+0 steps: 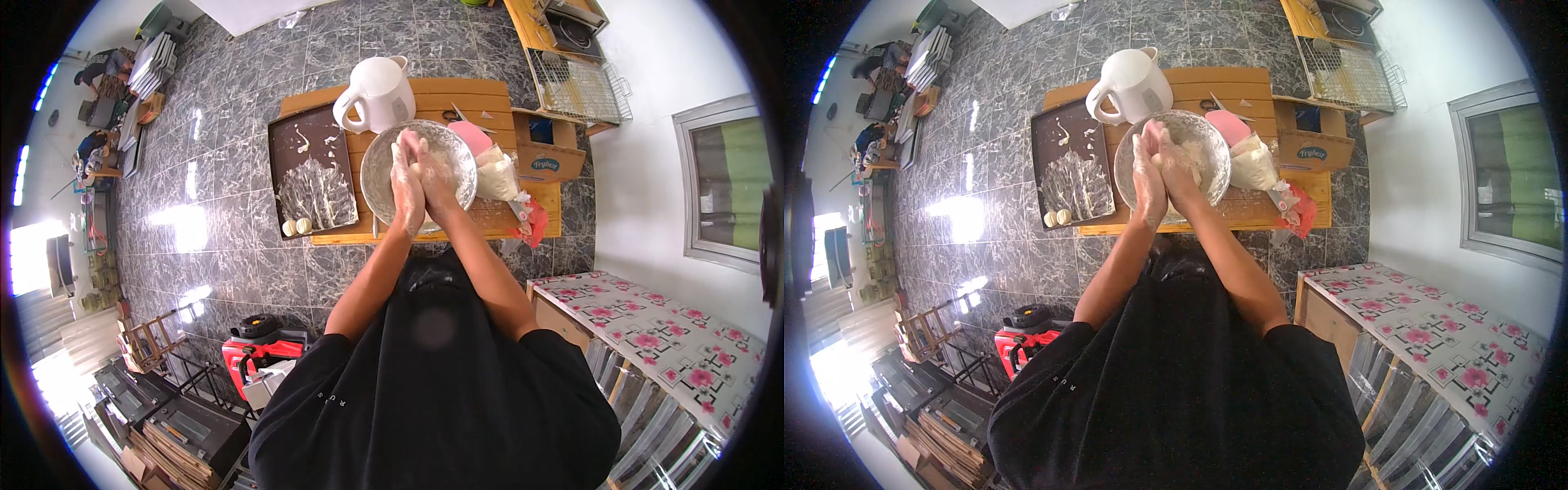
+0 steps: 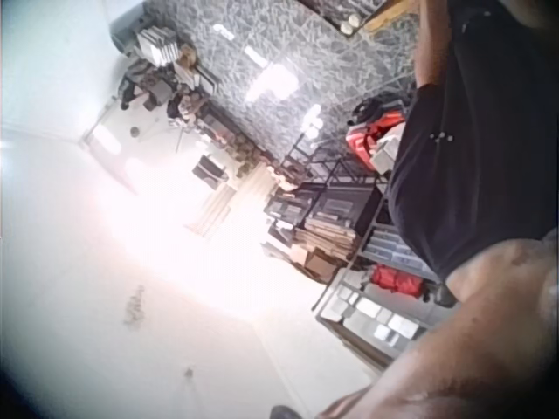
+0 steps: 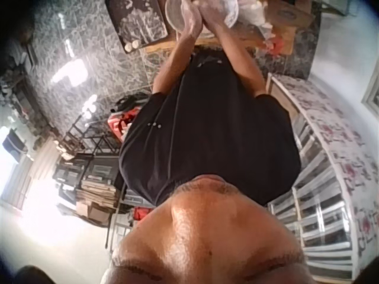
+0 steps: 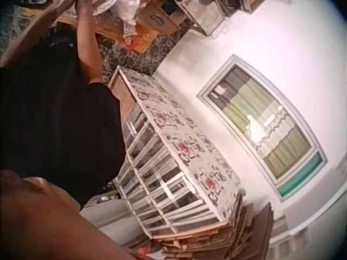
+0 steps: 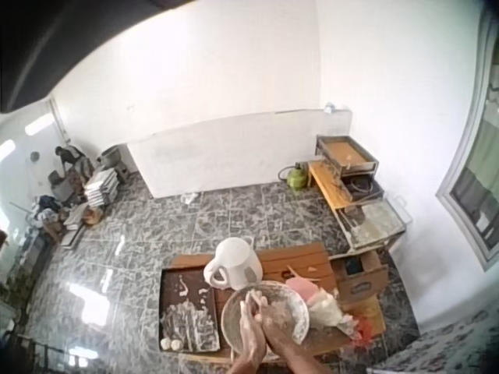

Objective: The person takes dough from a bowl and rolls it into spheres using their hands. They then press the spheres onto a tray to flatten them.

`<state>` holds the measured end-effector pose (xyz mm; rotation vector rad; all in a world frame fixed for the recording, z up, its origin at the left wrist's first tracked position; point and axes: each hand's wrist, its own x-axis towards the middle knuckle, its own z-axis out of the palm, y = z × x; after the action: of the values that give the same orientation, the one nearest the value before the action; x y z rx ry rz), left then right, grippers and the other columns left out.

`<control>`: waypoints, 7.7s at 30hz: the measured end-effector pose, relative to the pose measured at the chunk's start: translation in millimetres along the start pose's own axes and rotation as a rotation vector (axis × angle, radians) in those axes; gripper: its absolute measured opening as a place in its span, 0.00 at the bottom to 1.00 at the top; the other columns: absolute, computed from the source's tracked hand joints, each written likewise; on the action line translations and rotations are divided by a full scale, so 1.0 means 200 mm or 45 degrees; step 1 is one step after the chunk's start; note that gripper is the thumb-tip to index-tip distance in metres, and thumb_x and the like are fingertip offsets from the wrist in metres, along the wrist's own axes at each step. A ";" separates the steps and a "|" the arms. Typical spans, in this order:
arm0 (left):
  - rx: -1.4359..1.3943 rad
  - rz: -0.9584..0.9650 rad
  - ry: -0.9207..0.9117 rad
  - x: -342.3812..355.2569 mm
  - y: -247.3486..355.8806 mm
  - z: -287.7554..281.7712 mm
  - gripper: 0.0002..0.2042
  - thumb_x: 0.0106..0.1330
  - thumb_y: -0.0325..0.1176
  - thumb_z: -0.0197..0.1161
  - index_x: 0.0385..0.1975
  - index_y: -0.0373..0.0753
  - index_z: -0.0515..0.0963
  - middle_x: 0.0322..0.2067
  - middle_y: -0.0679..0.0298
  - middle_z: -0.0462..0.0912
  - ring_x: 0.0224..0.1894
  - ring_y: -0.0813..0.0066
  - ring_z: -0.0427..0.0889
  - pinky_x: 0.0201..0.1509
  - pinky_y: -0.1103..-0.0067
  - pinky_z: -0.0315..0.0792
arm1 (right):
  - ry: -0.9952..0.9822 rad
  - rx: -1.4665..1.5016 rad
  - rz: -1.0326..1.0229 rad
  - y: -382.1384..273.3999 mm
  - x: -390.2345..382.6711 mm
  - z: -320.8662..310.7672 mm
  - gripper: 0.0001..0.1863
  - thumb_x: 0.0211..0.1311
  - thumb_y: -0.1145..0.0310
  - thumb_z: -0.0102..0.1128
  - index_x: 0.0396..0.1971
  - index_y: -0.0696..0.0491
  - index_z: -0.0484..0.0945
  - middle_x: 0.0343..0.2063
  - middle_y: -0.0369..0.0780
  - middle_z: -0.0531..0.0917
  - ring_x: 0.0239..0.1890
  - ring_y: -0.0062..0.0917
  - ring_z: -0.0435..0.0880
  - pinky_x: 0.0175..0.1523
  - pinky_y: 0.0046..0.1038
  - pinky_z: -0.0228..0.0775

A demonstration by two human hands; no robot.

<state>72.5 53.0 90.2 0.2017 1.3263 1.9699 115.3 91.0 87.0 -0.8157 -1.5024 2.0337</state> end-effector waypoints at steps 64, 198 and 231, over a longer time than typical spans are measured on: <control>0.387 0.511 -0.040 -0.05 -0.14 -0.05 0.22 0.75 0.42 0.39 0.58 0.35 0.71 0.65 0.53 0.62 0.69 0.57 0.57 0.72 0.68 0.48 | -0.075 0.639 0.226 0.17 0.02 -0.04 0.35 0.74 0.47 0.31 0.71 0.54 0.45 0.71 0.41 0.52 0.73 0.29 0.49 0.74 0.32 0.39; 1.003 0.476 -0.379 -0.07 0.01 -0.05 0.24 0.76 0.47 0.36 0.57 0.39 0.74 0.59 0.53 0.73 0.62 0.55 0.71 0.67 0.67 0.60 | -0.056 0.879 0.229 0.07 -0.01 -0.05 0.32 0.75 0.48 0.33 0.70 0.51 0.49 0.69 0.45 0.55 0.71 0.32 0.55 0.73 0.33 0.49; -0.043 -0.360 -0.093 -0.06 -0.03 -0.08 0.16 0.71 0.42 0.51 0.25 0.38 0.75 0.22 0.67 0.76 0.21 0.82 0.72 0.20 0.82 0.63 | 0.498 0.320 0.004 0.04 -0.02 -0.07 0.33 0.76 0.49 0.29 0.62 0.64 0.62 0.62 0.54 0.66 0.62 0.41 0.69 0.65 0.36 0.62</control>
<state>75.5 33.7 81.0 0.0644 1.2029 1.7291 128.0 96.1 77.1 -1.0363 -1.0101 1.8780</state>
